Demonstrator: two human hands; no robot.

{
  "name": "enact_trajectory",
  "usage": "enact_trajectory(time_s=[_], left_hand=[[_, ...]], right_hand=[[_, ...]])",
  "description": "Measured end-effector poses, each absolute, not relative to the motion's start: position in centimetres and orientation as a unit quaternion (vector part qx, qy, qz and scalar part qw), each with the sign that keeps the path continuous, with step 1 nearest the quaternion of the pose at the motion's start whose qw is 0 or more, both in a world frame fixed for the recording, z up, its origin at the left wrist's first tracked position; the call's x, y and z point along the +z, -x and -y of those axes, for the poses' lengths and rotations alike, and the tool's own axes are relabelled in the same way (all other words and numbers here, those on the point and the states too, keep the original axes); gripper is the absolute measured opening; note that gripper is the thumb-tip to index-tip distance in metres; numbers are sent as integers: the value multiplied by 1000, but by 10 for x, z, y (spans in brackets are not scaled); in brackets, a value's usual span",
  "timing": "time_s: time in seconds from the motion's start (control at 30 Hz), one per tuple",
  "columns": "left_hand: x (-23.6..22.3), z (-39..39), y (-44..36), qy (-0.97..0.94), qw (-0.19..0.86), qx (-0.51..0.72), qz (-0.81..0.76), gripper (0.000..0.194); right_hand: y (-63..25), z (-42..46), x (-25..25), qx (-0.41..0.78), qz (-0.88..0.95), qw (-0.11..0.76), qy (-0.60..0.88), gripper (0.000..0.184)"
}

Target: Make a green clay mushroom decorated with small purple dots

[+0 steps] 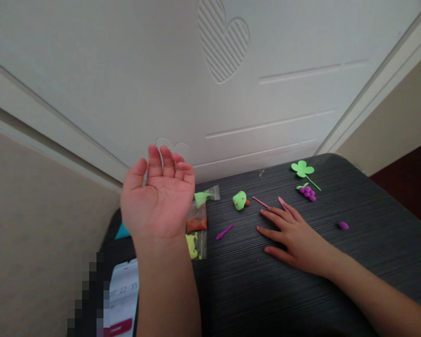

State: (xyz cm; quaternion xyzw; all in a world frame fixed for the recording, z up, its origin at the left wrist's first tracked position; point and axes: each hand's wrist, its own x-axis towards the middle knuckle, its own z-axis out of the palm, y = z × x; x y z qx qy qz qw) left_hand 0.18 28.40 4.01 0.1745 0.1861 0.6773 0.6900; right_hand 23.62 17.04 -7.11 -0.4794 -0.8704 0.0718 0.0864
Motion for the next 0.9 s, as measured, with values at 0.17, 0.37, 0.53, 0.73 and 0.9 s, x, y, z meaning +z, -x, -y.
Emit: enact_trajectory(time_s=[0.17,0.37,0.53,0.73,0.9], left_hand=[[37,-290,10,-192,677,683,-199,17],[37,-293,18,-166,674,696,-185,17],[36,-294,15,-145,674,700,-184,17],[34,-294,15,-149,683,694,-173,17],[35,-293,13,-149,687,690,-176,16]], right_hand=[[-237,-169,-69,64,874,100,471,41],[-236,-168,-68,70,883,86,455,42],[-237,-168,-69,53,867,96,487,43],[-236,-167,-71,51,864,100,491,42],[-236,-168,-71,69,873,82,476,44]])
